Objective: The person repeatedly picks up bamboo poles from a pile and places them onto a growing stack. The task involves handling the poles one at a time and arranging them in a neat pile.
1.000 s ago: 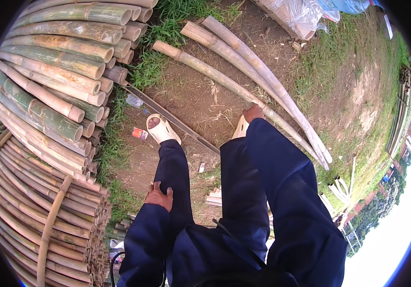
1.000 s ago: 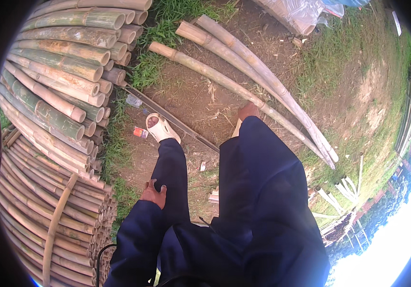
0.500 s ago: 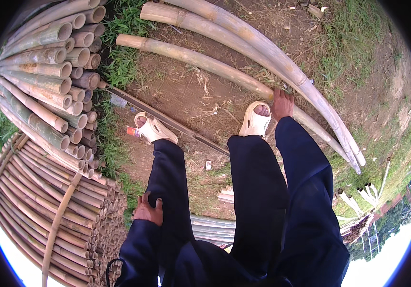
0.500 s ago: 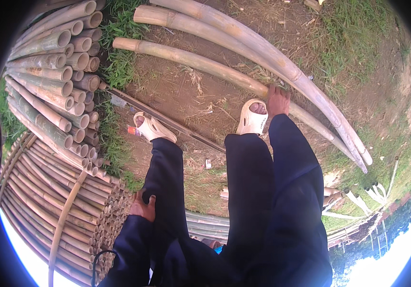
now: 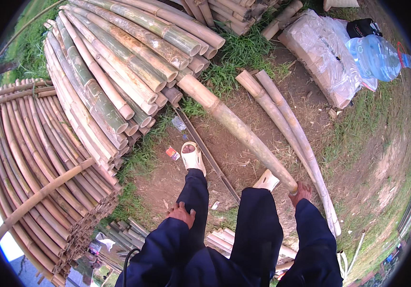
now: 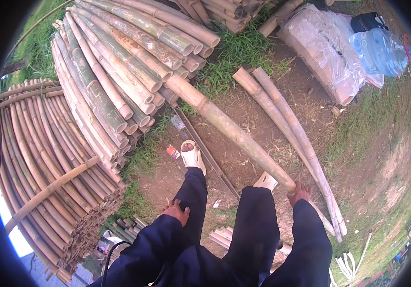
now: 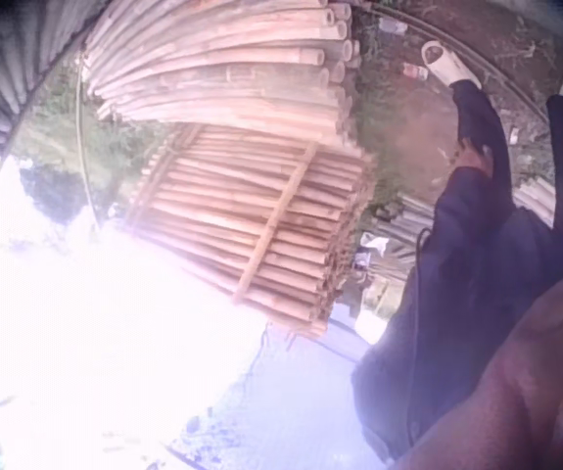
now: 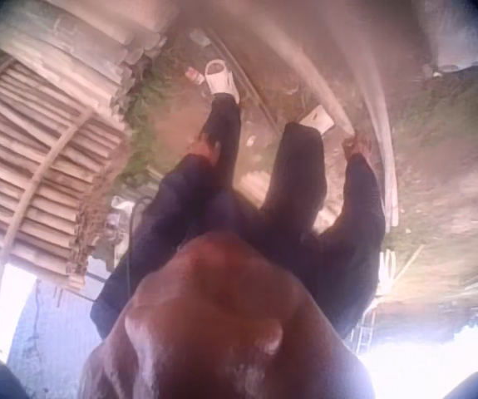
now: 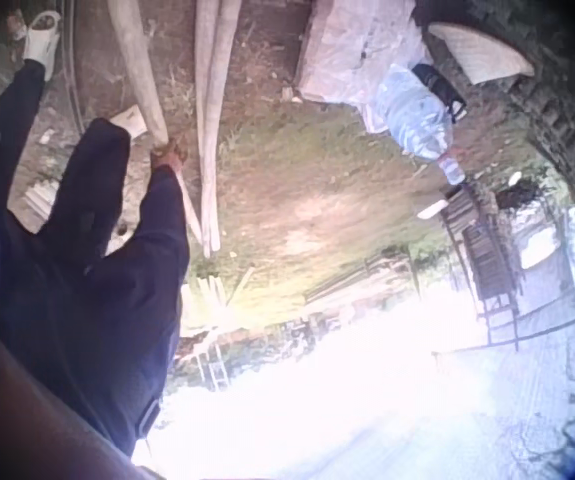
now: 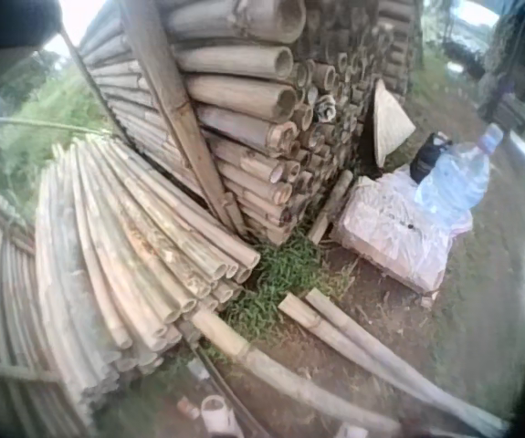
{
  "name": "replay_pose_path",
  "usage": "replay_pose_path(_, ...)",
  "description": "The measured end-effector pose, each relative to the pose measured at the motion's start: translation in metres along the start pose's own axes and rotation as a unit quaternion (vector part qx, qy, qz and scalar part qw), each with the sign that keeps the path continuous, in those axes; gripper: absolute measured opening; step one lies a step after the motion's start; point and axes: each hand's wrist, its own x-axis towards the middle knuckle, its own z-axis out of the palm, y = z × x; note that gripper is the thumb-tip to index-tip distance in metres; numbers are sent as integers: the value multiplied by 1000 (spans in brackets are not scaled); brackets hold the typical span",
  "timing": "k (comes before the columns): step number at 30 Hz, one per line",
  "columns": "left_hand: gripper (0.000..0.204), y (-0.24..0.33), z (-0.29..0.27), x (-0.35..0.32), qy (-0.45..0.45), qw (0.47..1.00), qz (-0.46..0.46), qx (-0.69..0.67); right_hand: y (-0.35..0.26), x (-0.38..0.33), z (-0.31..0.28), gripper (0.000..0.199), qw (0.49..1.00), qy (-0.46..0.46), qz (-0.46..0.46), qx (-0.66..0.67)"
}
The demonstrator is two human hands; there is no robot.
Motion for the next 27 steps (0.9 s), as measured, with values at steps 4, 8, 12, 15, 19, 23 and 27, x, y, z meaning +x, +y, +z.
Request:
replay_pose_path(4, 71, -20, 3, 8, 3, 999, 36, 3, -115, 63, -49, 72, 997, 42, -65, -22)
replay_pose_path(8, 70, -40, -3, 15, 4, 998, 51, -27, -308, 155, -106, 67, 984, 104, -145, 19)
replay_pose_path(12, 70, -61, -12, 22, 8, 996, 64, -55, -488, 202, -163, 66, 943, 229, -197, 139)
replay_pose_path(15, 67, -67, -23, 29, -5, 996, 58, -66, -553, 190, -172, 99, 879, 328, -235, 254)
replay_pose_path(19, 68, -68, -38, 33, -25, 996, 69, -49, -509, 106, -100, 86, 915, 203, -212, 277)
replay_pose_path(23, 66, -68, -41, 38, -14, 994, 94, -61, -369, 25, -3, 77, 952, 120, -72, 274)
replay_pose_path(27, 60, -58, -28, 32, 3, 996, 85, -36, -225, -4, 66, 90, 979, 88, 105, 151)
